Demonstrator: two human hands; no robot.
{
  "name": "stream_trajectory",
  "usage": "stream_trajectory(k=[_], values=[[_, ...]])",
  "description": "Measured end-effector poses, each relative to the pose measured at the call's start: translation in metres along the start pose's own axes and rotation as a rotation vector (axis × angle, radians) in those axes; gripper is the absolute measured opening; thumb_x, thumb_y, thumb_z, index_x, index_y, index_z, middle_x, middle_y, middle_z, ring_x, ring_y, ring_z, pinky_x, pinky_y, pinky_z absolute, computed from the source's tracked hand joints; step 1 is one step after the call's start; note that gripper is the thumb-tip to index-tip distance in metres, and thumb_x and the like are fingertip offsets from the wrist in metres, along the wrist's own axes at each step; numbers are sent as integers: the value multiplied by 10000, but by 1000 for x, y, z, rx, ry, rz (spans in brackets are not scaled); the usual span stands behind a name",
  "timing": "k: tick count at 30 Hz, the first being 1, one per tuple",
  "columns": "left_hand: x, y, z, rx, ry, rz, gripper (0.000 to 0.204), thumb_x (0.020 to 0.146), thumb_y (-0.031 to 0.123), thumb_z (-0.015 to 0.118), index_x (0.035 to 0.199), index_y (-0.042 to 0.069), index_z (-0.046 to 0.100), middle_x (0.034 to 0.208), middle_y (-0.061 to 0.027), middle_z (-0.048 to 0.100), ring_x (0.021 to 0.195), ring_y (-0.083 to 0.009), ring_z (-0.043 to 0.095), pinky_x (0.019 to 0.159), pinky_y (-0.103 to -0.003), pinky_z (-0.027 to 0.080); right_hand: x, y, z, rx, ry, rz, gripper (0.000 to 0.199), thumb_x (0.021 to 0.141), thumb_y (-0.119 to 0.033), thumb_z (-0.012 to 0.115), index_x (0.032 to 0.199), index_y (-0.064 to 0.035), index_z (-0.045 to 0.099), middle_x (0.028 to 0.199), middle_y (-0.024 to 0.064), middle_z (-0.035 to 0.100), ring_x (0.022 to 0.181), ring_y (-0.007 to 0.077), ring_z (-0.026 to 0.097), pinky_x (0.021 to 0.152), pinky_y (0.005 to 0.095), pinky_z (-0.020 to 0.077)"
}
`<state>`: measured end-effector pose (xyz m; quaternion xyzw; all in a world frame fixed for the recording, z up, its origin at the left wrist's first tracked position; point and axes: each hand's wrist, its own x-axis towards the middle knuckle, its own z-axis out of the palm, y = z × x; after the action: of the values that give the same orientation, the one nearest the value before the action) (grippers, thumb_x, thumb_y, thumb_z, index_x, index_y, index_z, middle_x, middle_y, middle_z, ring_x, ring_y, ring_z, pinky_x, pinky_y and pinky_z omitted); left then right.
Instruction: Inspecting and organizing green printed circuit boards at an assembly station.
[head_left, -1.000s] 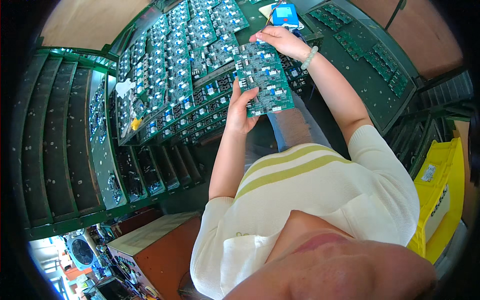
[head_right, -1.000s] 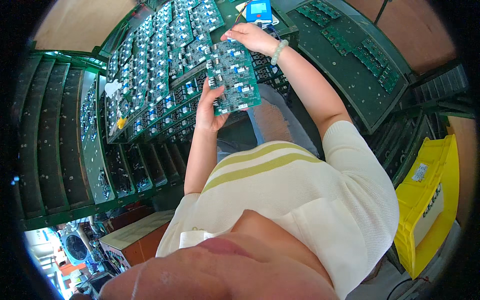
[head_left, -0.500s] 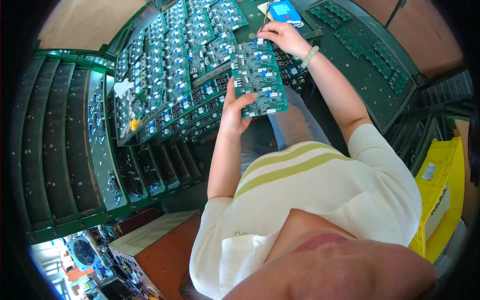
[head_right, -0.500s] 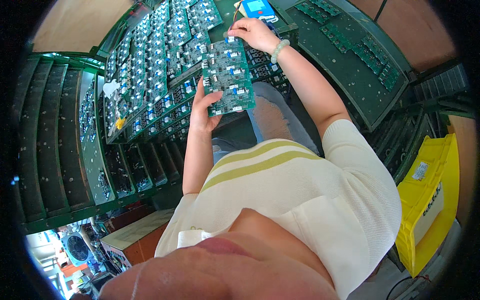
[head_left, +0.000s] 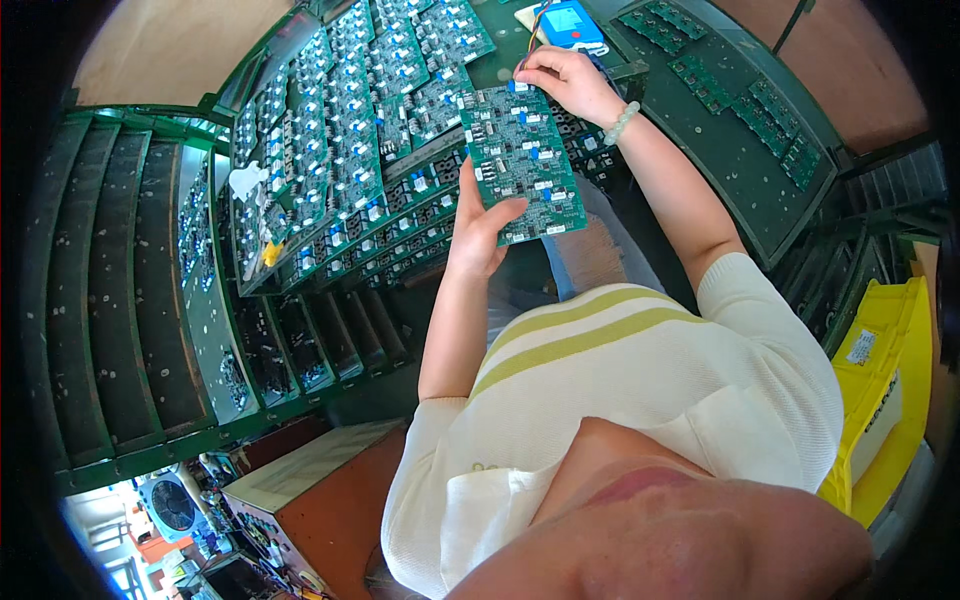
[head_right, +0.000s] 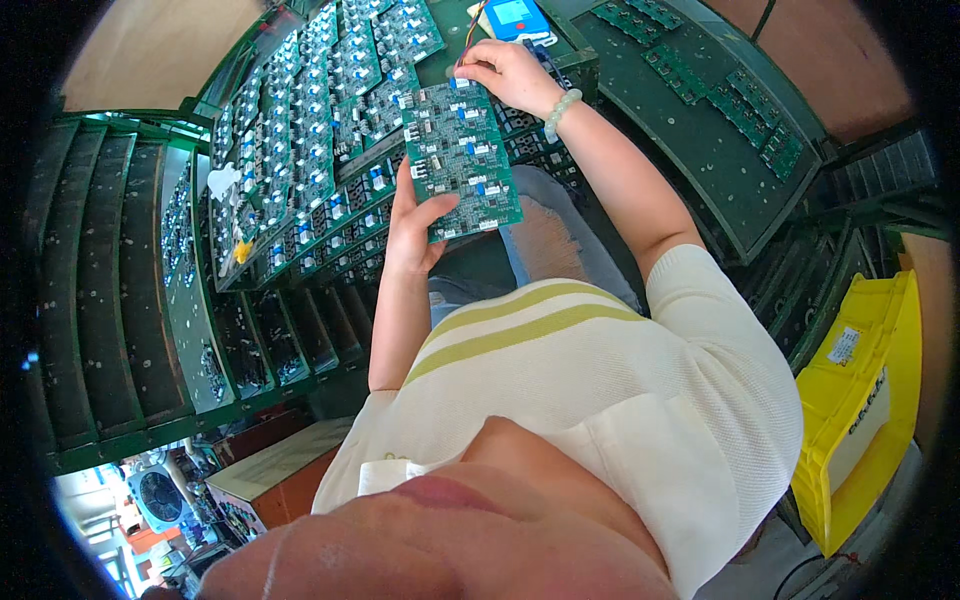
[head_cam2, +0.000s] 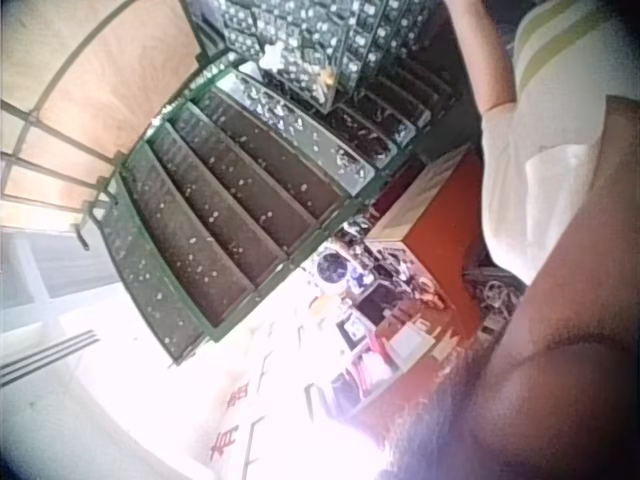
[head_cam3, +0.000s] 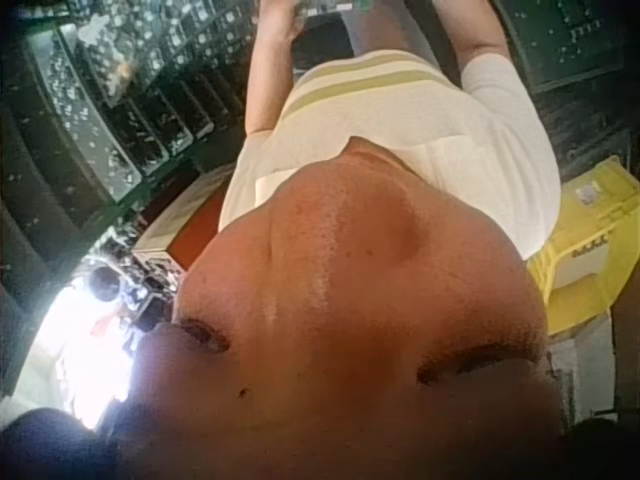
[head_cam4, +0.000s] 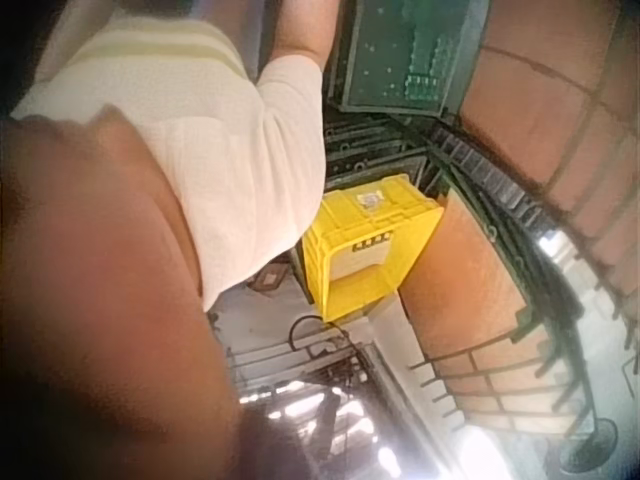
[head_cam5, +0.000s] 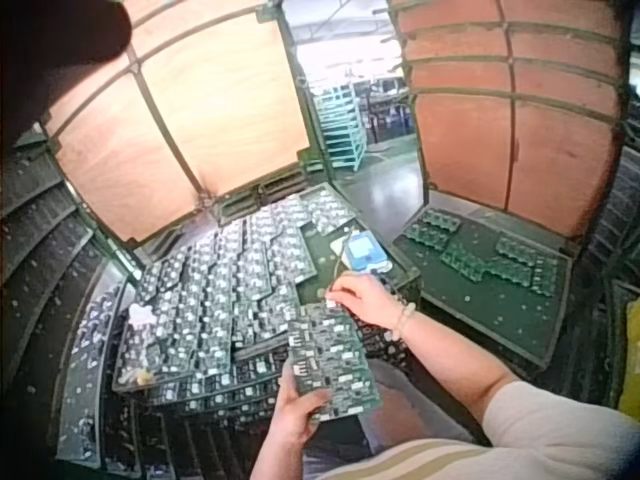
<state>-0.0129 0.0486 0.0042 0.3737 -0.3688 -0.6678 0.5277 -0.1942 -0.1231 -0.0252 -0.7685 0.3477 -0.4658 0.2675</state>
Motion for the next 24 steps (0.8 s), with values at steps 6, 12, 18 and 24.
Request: stream_trajectory(k=[6, 12, 18, 24], values=[[-1, 4, 3, -18, 21, -46, 822, 732, -111, 539, 1441, 95, 176, 1250, -124, 491, 1097, -242, 540, 877, -367, 477, 0, 1, -5, -20, -41, -84, 134, 869, -132, 630, 885, -1, 647, 813, 46, 605, 768, 118, 577, 696, 244, 460], [-3, 3, 6, -21, 21, -38, 830, 730, -126, 527, 1444, 95, 165, 1251, -127, 489, 1093, -242, 543, 866, -368, 485, 1, -1, -7, -74, -78, -90, 133, 854, -133, 641, 868, -1, 651, 826, 53, 614, 753, 148, 582, 690, 260, 462], [-3, -1, 9, 5, 35, -20, 843, 729, -122, 540, 1447, 74, 145, 1260, -136, 478, 1107, -243, 530, 886, -360, 471, -6, -7, -7, -63, -19, -95, 125, 855, -134, 639, 890, -16, 663, 839, 62, 618, 756, 154, 591, 701, 264, 467], [-3, -2, 11, 12, 37, -24, 855, 731, -111, 555, 1451, 72, 133, 1279, -137, 465, 1118, -237, 520, 898, -355, 462, -7, 2, -5, -13, -13, -26, 123, 867, -129, 631, 899, -13, 657, 855, 61, 622, 768, 124, 588, 699, 260, 472]])
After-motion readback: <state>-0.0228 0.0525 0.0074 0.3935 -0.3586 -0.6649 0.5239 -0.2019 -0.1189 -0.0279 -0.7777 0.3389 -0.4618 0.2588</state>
